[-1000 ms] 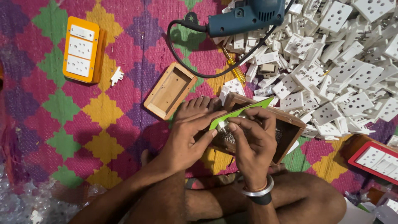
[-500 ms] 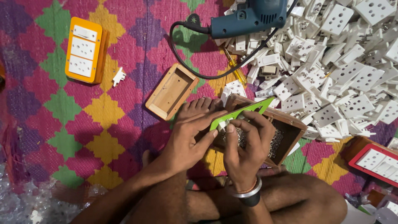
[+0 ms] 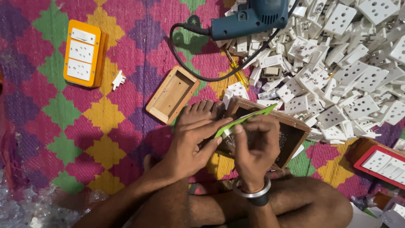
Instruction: The person assembles electrical socket units by inserting white plastic socket inserts into colored plastic frames and securing them with screws. They handle yellow and green frames, using a screwdriver to fasten the components while sitting on a mat surrounded by parts.
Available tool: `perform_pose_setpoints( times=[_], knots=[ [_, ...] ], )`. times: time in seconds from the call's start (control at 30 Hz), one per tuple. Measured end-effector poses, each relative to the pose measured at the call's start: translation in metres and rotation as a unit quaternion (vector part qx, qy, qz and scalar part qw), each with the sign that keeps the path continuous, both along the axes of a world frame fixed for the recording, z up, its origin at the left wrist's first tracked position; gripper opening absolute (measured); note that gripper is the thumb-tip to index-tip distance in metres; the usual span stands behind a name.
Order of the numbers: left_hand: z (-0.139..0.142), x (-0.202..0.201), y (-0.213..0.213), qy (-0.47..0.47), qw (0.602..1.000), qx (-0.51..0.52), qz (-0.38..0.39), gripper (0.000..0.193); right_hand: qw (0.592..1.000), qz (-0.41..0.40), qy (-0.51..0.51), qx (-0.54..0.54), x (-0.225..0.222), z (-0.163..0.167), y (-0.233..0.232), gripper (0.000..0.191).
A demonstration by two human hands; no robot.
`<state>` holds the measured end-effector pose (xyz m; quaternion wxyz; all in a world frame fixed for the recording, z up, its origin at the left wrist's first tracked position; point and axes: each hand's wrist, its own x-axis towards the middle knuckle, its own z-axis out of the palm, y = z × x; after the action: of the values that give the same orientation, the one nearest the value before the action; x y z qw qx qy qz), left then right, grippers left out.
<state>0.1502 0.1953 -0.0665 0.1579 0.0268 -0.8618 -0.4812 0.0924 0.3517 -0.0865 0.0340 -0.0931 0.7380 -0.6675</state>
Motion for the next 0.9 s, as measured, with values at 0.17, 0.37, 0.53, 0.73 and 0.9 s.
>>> perform_pose_setpoints(
  times=[0.17, 0.37, 0.53, 0.73, 0.9],
  knots=[
    [0.002, 0.0, -0.002, -0.024, 1.0, 0.01, -0.018, 0.051, 0.998, 0.022, 0.051, 0.043, -0.001, -0.005, 0.003, 0.022],
    [0.001, -0.001, 0.0, -0.033, 0.998, 0.048, -0.014, 0.052, 0.992, 0.065, 0.09, 0.062, -0.005, 0.003, 0.006, 0.021],
    [0.001, 0.001, -0.001, -0.041, 0.997, 0.062, -0.024, 0.049, 0.978, 0.05, 0.133, 0.149, -0.003, 0.008, 0.002, 0.016],
    [0.001, 0.004, 0.0, -0.031, 0.999, 0.041, -0.014, 0.049, 0.977, 0.017, 0.127, 0.172, 0.001, 0.004, -0.002, 0.011],
    [-0.002, 0.003, 0.002, -0.044, 0.997, 0.058, 0.002, 0.049, 0.983, 0.023, 0.097, 0.152, 0.002, 0.001, 0.0, 0.01]
  ],
)
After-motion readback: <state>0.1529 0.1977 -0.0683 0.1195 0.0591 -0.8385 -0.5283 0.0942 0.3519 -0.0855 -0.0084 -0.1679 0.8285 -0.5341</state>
